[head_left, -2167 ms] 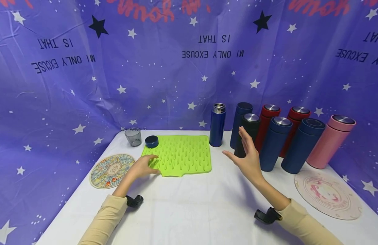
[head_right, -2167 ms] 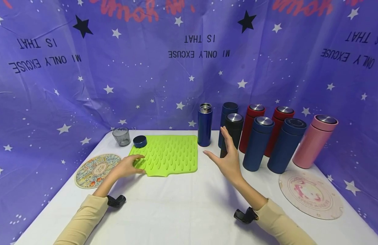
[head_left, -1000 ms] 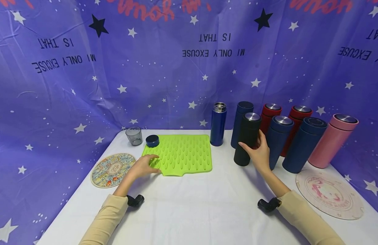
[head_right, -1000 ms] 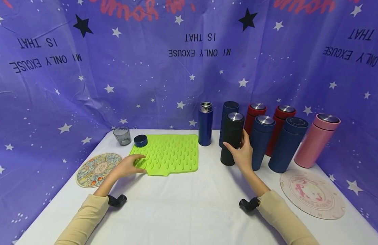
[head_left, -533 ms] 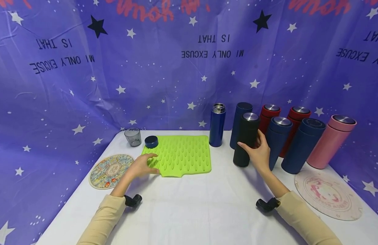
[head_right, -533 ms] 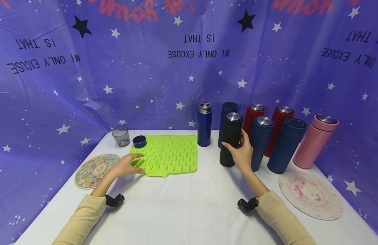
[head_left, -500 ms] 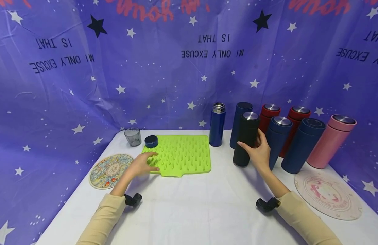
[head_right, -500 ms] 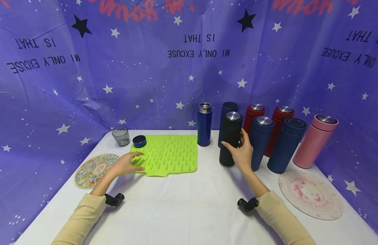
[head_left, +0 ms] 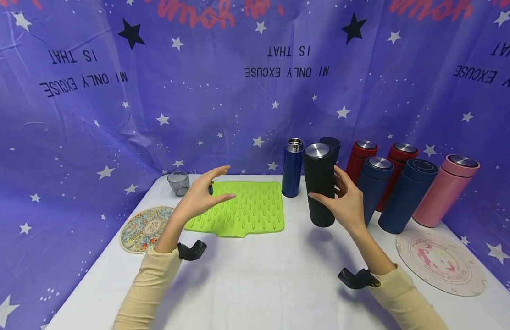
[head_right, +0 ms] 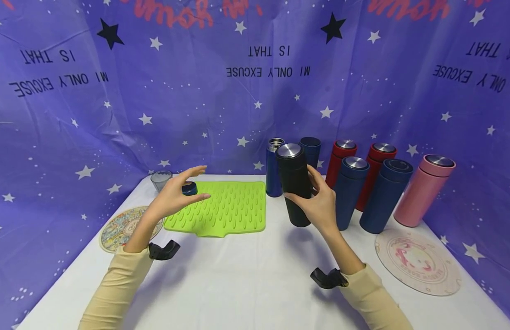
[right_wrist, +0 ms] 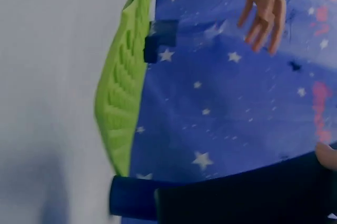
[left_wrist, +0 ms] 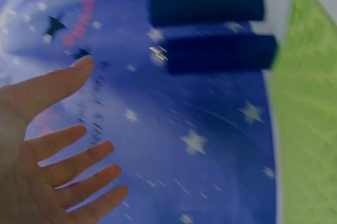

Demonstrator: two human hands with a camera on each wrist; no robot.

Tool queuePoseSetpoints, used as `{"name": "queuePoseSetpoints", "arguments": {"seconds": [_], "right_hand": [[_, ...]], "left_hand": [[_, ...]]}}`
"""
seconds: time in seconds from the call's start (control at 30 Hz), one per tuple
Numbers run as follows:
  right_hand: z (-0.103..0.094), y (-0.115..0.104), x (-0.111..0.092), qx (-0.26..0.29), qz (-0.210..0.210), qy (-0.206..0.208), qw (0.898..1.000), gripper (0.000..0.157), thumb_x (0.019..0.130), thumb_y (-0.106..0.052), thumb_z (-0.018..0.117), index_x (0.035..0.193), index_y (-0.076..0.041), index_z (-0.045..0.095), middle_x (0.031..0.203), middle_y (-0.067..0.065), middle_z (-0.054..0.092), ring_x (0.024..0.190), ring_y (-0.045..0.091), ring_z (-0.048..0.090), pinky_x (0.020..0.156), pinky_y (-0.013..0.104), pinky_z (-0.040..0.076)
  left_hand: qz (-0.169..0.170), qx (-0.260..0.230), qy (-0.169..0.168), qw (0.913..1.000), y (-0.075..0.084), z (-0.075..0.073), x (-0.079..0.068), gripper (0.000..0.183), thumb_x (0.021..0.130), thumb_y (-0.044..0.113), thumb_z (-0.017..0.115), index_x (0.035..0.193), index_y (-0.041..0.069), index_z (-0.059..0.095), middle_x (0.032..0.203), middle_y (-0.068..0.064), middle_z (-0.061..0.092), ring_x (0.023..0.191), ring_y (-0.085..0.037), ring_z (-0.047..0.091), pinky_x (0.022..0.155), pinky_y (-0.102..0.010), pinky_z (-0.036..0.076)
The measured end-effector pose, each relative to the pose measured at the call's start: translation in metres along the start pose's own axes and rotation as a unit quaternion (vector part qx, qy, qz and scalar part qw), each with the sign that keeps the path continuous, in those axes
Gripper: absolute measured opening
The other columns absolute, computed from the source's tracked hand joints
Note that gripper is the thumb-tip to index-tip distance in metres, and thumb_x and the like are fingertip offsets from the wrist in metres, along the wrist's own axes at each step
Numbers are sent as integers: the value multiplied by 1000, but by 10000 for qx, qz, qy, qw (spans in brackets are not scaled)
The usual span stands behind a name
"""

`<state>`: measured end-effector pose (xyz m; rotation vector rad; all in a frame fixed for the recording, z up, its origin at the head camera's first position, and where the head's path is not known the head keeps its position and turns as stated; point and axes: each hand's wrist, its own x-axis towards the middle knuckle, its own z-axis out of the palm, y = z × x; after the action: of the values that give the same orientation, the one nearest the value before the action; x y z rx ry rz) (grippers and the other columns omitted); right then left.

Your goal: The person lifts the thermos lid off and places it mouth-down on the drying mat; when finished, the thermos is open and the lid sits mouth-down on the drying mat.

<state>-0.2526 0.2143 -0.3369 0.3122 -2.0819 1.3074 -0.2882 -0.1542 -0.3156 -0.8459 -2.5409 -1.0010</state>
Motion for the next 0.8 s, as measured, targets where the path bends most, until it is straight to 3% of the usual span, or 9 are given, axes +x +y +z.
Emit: {"name": "queuePoseSetpoints", "arguments": {"seconds": [0.17,0.37,0.67,0.8], "right_hand": [[0,-12,-6,-300,-763,-505,9954,85,63,-12,92,139,-15,52,123,9,64,111,27,62,90,44,52],[2,-28,-16,-786,-1685,-1080,9766,89,60,-12,93,139,-17,53,120,9,66,101,26,65,82,46,56],[8,-38,-29,-1518,-2329,-1694,9455,90,59,-16,93,140,-19,53,123,8,64,102,28,64,79,45,57],[11,-39,-32,-1598,-2457,-1955,9359,89,60,-19,93,139,-19,53,124,6,64,107,27,63,83,45,55]], "left_hand": [[771,-610,175,9950,36,1,4,76,82,30,79,147,17,41,144,0,47,131,-19,43,105,-40,39],[1700,-957,209,9806,63,13,-4,78,80,22,81,146,17,41,146,3,43,133,-16,40,103,-39,42],[2473,-1165,39,9619,73,38,-1,81,70,11,87,139,-1,46,145,-14,42,130,-25,44,100,-39,46],[2715,-1050,-126,9566,74,44,-1,74,69,11,88,134,1,53,138,-14,49,126,-24,48,104,-37,42]]}}
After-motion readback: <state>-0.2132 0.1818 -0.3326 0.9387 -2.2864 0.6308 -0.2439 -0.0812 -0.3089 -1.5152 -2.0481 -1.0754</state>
